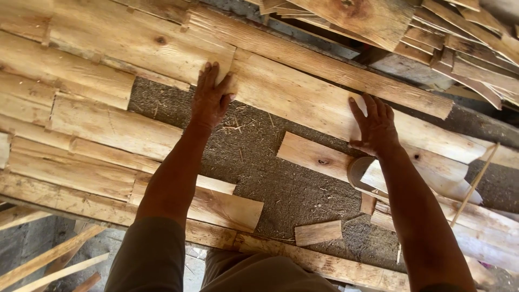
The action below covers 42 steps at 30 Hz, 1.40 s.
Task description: Fitting and trimming thin wood or bamboo slats onto a wooden surface using a utility knife.
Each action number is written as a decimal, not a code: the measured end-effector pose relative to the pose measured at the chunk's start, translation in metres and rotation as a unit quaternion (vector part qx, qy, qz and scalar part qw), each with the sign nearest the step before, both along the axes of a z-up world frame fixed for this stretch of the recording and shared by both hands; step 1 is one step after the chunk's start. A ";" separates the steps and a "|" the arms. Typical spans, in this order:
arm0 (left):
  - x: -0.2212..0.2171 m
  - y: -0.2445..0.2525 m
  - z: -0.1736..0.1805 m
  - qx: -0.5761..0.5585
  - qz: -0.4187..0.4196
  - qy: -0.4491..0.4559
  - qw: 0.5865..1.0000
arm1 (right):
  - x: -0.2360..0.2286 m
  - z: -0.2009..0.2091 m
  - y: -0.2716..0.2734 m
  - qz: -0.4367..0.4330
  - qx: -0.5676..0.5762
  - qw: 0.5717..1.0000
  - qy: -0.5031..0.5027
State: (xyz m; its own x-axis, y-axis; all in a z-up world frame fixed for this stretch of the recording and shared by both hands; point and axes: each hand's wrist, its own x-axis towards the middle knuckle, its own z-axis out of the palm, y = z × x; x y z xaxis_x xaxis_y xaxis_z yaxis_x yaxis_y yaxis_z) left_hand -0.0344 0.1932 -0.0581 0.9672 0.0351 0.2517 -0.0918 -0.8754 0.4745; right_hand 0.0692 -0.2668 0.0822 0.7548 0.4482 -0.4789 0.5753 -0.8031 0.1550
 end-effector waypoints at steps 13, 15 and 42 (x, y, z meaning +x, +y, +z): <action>-0.001 -0.008 0.024 -0.044 0.012 0.048 0.998 | 0.005 -0.016 -0.010 0.006 -0.002 1.000 -0.007; -0.001 -0.009 0.028 -0.047 0.013 0.045 0.998 | 0.004 -0.018 -0.010 0.008 -0.009 1.000 -0.006; 0.003 -0.004 0.021 -0.070 0.038 0.055 0.995 | -0.017 -0.045 0.009 -0.140 0.125 0.982 0.007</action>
State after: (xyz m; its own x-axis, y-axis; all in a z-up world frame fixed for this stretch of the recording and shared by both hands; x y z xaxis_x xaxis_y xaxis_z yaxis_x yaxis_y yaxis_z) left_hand -0.0316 0.1895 -0.0373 0.9817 0.1369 0.1324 0.0315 -0.8025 0.5959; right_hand 0.0519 -0.2582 0.0377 0.8594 0.3300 -0.3905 0.3280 -0.9418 -0.0739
